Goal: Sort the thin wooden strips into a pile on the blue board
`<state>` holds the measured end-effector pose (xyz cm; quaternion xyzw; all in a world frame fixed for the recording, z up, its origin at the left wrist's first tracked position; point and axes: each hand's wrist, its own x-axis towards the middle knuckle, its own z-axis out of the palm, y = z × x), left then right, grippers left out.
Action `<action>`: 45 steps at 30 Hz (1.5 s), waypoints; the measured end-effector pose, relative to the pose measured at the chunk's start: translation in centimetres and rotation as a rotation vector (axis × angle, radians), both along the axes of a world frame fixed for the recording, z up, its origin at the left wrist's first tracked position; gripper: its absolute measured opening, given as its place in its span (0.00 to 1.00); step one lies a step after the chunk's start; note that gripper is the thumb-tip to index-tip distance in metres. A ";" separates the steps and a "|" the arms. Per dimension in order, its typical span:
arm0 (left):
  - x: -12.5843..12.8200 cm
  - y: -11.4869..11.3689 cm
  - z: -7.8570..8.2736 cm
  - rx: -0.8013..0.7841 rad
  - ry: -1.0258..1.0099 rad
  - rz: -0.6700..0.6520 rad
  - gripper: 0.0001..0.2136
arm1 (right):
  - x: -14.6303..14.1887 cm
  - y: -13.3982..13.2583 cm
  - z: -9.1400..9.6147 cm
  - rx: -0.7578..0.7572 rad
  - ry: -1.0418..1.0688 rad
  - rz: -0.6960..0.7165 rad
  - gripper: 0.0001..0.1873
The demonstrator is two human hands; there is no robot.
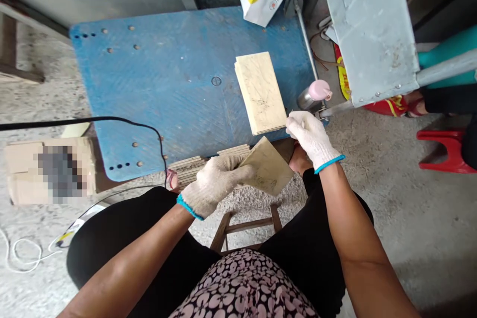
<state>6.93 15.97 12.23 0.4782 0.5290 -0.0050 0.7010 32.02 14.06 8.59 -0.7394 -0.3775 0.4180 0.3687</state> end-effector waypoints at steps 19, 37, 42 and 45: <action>-8.6 3.2 0.5 -0.283 -0.269 0.410 0.13 | -13.5 -4.4 1.5 -0.091 -0.619 0.601 0.73; -7.7 5.0 -0.9 0.411 0.198 -0.245 0.20 | -10.2 1.5 2.0 -0.247 -0.779 0.175 0.59; -8.0 3.8 -1.3 0.516 0.306 -0.620 0.18 | -5.6 9.1 1.0 -0.315 -0.799 0.085 0.57; -8.3 3.7 -1.1 0.502 0.327 -0.710 0.18 | -4.5 11.9 -0.5 -0.367 -0.788 0.057 0.52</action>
